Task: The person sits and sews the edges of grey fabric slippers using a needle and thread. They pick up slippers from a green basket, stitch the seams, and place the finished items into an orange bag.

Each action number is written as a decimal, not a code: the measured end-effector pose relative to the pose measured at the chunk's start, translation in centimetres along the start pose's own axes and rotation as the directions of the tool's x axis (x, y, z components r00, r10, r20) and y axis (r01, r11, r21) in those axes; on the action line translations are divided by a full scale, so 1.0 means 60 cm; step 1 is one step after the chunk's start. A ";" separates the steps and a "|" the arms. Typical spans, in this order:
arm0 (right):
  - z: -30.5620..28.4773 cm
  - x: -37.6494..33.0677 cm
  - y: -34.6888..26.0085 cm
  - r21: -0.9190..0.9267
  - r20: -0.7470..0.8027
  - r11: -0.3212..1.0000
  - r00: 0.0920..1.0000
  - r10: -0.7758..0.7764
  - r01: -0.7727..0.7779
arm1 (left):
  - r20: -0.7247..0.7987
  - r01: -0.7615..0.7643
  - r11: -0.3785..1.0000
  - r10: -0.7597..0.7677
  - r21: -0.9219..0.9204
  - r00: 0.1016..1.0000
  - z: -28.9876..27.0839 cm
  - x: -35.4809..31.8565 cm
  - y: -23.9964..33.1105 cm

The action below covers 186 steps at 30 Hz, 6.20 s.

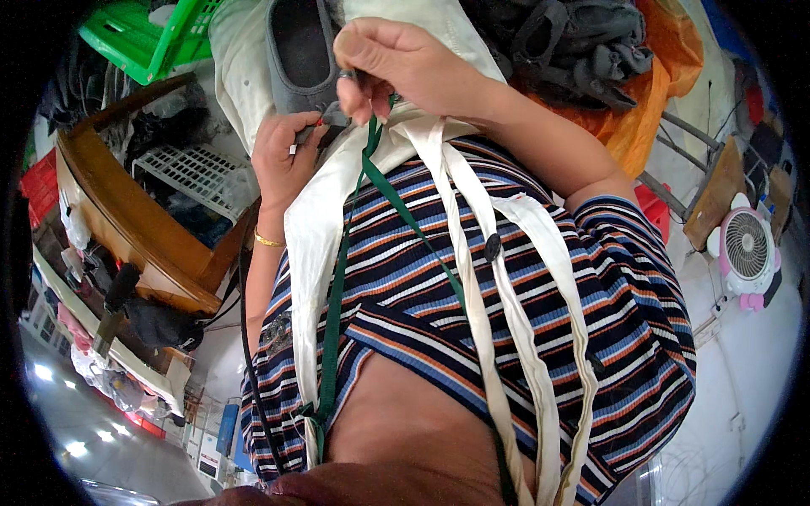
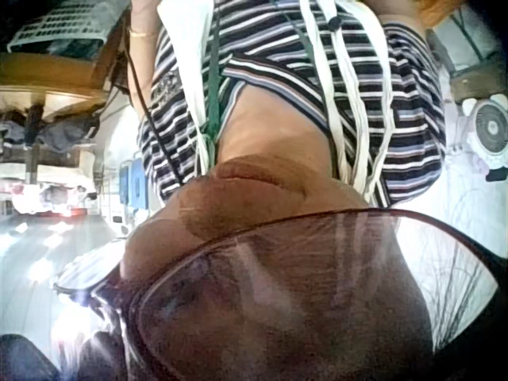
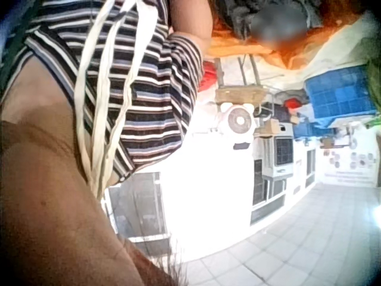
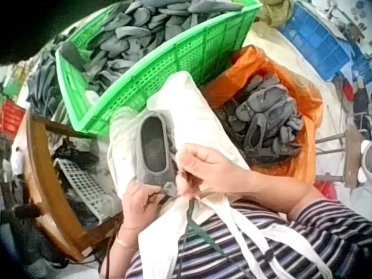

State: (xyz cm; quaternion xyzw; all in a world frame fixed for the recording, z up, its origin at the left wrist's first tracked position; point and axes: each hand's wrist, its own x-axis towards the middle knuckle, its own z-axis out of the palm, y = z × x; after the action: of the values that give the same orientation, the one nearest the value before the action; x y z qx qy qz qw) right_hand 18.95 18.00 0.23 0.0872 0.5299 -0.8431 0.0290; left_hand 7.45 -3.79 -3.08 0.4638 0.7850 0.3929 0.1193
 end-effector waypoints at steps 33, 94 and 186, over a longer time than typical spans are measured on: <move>-0.003 0.033 0.073 -0.816 0.129 0.563 0.991 -0.044 0.131 | -0.186 -0.184 0.969 0.213 0.163 0.959 0.031 -0.031 -0.014; 0.040 0.111 0.072 -0.917 0.317 0.228 0.945 -0.077 0.326 | -0.239 -0.246 0.902 0.342 0.354 0.909 0.036 -0.037 -0.011; 0.020 0.031 0.087 -0.907 0.213 0.361 0.976 -0.050 0.217 | -0.343 0.006 0.995 0.030 0.103 0.939 0.045 -0.047 -0.022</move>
State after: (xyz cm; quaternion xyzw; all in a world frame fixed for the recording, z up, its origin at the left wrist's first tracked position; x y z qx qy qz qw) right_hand 17.74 14.73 -4.22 -0.0505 0.9118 -0.4051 0.0437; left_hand 9.61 -5.06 -6.34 0.3982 0.8102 0.4277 -0.0459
